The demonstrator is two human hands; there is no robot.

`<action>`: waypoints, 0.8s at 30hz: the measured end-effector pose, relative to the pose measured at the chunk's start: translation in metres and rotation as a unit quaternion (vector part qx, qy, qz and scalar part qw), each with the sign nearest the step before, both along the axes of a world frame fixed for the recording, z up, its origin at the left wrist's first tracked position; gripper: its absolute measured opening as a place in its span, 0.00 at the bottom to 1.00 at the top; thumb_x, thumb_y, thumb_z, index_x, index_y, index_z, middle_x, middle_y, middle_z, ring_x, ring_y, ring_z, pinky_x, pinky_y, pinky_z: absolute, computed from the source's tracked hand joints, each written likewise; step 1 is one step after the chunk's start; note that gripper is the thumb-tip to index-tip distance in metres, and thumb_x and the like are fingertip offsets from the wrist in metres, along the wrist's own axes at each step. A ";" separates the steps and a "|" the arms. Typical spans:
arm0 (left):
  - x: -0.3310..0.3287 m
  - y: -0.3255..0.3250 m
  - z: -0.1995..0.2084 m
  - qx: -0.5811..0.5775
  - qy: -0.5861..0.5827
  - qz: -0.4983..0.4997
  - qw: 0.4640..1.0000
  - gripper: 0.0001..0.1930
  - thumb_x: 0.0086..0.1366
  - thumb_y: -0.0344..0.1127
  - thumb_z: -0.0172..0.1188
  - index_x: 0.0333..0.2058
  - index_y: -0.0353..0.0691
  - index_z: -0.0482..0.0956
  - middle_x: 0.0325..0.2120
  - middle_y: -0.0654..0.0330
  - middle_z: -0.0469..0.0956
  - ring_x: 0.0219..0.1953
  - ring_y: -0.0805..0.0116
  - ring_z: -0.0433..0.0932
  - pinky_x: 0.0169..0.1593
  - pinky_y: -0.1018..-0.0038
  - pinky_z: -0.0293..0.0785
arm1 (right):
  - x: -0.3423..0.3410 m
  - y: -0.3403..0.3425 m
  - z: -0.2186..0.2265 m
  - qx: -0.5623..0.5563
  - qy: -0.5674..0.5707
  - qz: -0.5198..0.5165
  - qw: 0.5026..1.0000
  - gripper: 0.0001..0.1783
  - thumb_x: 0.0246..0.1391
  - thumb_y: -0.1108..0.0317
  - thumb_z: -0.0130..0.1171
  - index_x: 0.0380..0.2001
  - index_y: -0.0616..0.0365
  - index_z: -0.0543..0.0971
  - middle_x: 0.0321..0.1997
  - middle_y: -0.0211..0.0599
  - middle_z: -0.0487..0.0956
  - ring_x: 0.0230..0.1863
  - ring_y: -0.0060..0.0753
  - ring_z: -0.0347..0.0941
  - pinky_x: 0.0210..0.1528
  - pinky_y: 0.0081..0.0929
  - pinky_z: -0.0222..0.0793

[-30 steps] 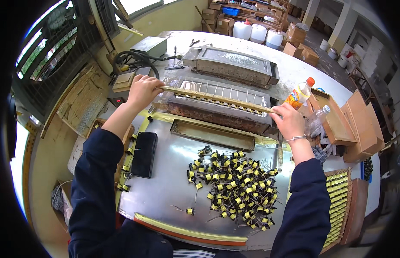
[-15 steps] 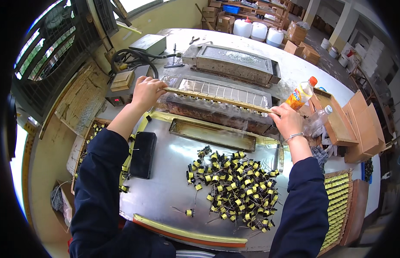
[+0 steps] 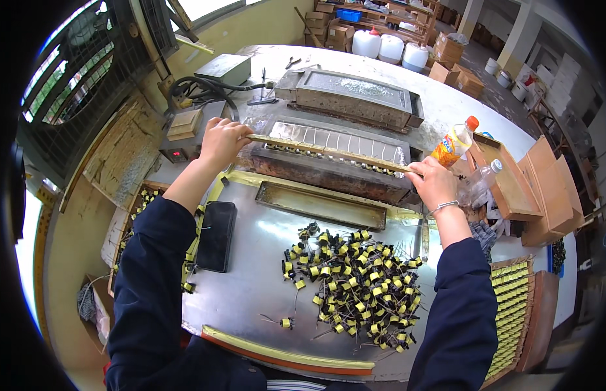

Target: The person inserts small electronic components into a metal strip by hand on an assembly workbench.

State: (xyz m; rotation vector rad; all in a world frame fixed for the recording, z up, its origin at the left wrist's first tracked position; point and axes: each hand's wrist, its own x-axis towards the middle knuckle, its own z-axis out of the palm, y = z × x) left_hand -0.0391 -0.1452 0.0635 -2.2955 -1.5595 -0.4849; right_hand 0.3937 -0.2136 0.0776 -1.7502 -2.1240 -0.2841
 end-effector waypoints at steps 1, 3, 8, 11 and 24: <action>0.000 0.000 0.000 -0.001 0.000 0.000 1.000 0.07 0.56 0.42 0.60 0.33 0.52 0.80 0.30 0.69 0.80 0.41 0.69 0.75 0.55 0.65 0.58 | -0.002 -0.001 0.002 -0.012 0.012 0.002 1.000 0.10 0.45 0.56 0.62 0.30 0.46 0.82 0.30 0.30 0.75 0.33 0.38 0.75 0.35 0.34 0.71; 0.000 -0.001 0.000 -0.002 0.000 0.001 1.000 0.07 0.56 0.42 0.60 0.33 0.52 0.80 0.30 0.70 0.80 0.41 0.69 0.75 0.55 0.65 0.58 | -0.003 -0.003 0.005 -0.026 0.023 0.004 0.999 0.11 0.45 0.58 0.62 0.31 0.51 0.81 0.31 0.35 0.75 0.33 0.41 0.75 0.36 0.34 0.70; 0.001 -0.002 0.001 0.000 0.005 0.003 1.000 0.07 0.55 0.42 0.60 0.33 0.52 0.80 0.31 0.69 0.80 0.41 0.69 0.75 0.55 0.64 0.59 | 0.000 -0.001 0.002 -0.006 0.003 -0.003 1.000 0.09 0.45 0.54 0.62 0.29 0.43 0.82 0.30 0.28 0.75 0.32 0.36 0.76 0.34 0.33 0.71; 0.001 -0.002 0.002 -0.005 0.001 0.000 1.000 0.07 0.55 0.41 0.60 0.33 0.52 0.81 0.31 0.69 0.80 0.41 0.69 0.75 0.55 0.64 0.59 | 0.000 0.000 0.001 -0.009 0.007 -0.001 1.000 0.09 0.45 0.54 0.63 0.29 0.43 0.82 0.29 0.28 0.75 0.32 0.36 0.76 0.34 0.34 0.71; -0.001 -0.002 0.004 -0.002 0.003 -0.005 1.000 0.07 0.55 0.41 0.60 0.33 0.51 0.80 0.30 0.69 0.80 0.40 0.69 0.75 0.55 0.64 0.59 | -0.002 -0.001 0.005 -0.012 0.009 0.001 1.000 0.09 0.45 0.55 0.63 0.29 0.44 0.82 0.30 0.29 0.75 0.33 0.37 0.76 0.35 0.34 0.71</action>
